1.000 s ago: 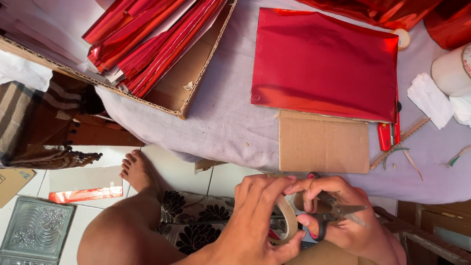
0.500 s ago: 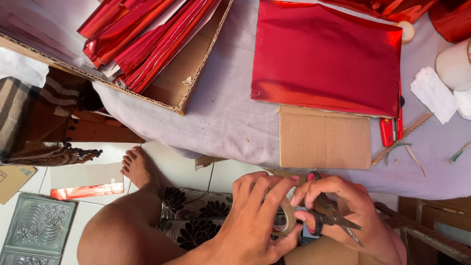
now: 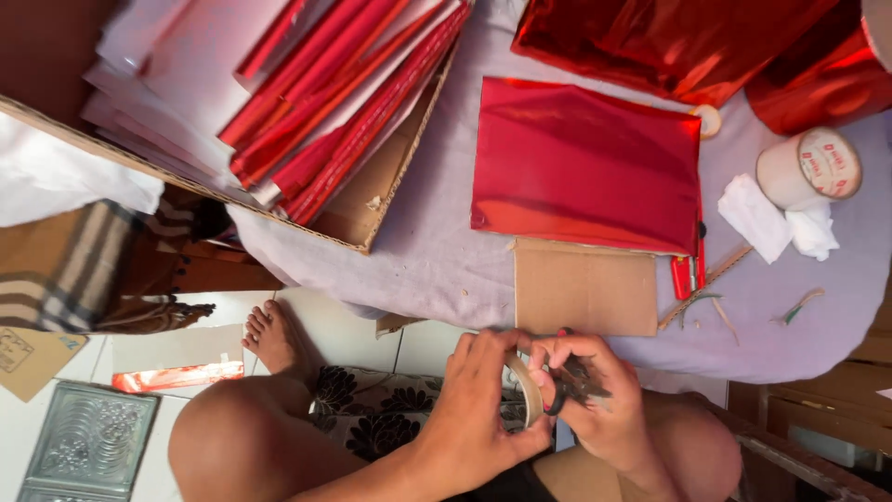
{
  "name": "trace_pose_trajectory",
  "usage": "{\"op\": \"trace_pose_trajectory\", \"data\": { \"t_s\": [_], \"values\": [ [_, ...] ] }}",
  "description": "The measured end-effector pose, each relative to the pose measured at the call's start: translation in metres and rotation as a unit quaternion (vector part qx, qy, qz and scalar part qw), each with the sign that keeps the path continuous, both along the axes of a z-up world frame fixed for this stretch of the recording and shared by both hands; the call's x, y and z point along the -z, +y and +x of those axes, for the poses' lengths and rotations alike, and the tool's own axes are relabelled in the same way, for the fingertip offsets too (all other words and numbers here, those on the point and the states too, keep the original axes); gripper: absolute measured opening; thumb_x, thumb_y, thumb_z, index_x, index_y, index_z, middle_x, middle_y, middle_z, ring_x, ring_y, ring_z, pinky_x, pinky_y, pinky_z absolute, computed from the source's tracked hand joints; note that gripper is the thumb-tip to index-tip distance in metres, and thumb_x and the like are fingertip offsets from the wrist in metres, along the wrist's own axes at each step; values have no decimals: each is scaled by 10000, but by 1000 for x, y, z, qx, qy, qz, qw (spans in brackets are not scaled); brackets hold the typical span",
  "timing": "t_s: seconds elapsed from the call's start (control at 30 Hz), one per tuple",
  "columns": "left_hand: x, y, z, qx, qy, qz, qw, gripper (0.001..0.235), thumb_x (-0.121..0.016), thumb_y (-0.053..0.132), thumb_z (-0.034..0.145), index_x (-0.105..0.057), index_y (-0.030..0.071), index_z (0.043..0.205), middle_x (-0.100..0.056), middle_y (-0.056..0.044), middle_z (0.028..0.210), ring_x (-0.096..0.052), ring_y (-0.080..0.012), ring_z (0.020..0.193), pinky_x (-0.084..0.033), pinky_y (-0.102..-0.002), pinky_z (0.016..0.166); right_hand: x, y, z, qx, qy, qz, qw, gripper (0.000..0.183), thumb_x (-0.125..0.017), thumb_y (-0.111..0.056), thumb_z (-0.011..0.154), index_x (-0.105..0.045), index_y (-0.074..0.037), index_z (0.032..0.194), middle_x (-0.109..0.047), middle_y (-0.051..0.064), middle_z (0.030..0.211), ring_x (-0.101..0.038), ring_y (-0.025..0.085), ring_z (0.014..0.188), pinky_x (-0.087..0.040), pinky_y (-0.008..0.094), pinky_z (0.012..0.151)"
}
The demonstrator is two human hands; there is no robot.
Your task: The person is assembling a gift bag by applying double-sided tape to red metallic paper and folding it into shape.
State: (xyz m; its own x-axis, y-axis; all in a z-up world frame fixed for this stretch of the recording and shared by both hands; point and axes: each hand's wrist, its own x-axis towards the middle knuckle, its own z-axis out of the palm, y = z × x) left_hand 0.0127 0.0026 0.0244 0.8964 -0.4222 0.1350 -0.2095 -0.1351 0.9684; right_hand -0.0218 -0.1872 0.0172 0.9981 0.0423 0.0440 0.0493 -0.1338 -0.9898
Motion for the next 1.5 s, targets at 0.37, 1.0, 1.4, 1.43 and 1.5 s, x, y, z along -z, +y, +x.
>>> {"op": "trace_pose_trajectory", "data": {
  "t_s": [0.37, 1.0, 1.4, 1.43, 1.5],
  "values": [
    [36, 59, -30, 30, 347, -117, 930, 456, -783, 164, 901, -570, 108, 1300, -565, -16, 1033, -504, -117, 907, -447, -249, 805, -23, 54, 13, 84, -45, -24, 995, 338, -732, 101, 832, -550, -80, 1052, -651, 82, 959, -638, 154, 796, -553, 273, 694],
    [47, 66, 16, 33, 285, -106, 952, 212, -545, 287, 1108, -681, 142, 1036, -621, -161, 1163, -578, -353, 1076, -454, -464, 991, -46, 99, 70, 139, -254, -470, 834, 460, -814, 23, 777, -769, -139, 1206, -765, 36, 1077, -620, 241, 877, -441, 355, 977],
    [53, 66, 15, 80, 310, -206, 925, 405, -398, 327, 1152, -694, 74, 1039, -588, -25, 1096, -532, -153, 1073, -413, -301, 1022, -96, 43, 89, -220, 278, -425, 833, 156, -820, -213, 599, -776, -68, 565, -521, 21, 390, -352, 185, 410, -278, 355, 475],
    [54, 66, 15, 78, 309, -206, 925, 405, -398, 327, 1152, -694, 74, 1039, -588, -25, 1096, -532, -153, 1073, -413, -301, 1022, -96, 45, 91, -221, 277, -425, 833, 156, -820, -213, 599, -776, -68, 565, -521, 21, 390, -352, 185, 410, -278, 355, 475],
    [58, 68, 15, 100, 338, -216, 911, 399, -394, 313, 1150, -701, 87, 1031, -574, -35, 1132, -534, -173, 1122, -398, -324, 1060, -96, 50, 95, -214, 286, -435, 826, 177, -832, -211, 589, -759, -54, 550, -455, 20, 402, -308, 178, 445, -248, 354, 491]
  ]
}}
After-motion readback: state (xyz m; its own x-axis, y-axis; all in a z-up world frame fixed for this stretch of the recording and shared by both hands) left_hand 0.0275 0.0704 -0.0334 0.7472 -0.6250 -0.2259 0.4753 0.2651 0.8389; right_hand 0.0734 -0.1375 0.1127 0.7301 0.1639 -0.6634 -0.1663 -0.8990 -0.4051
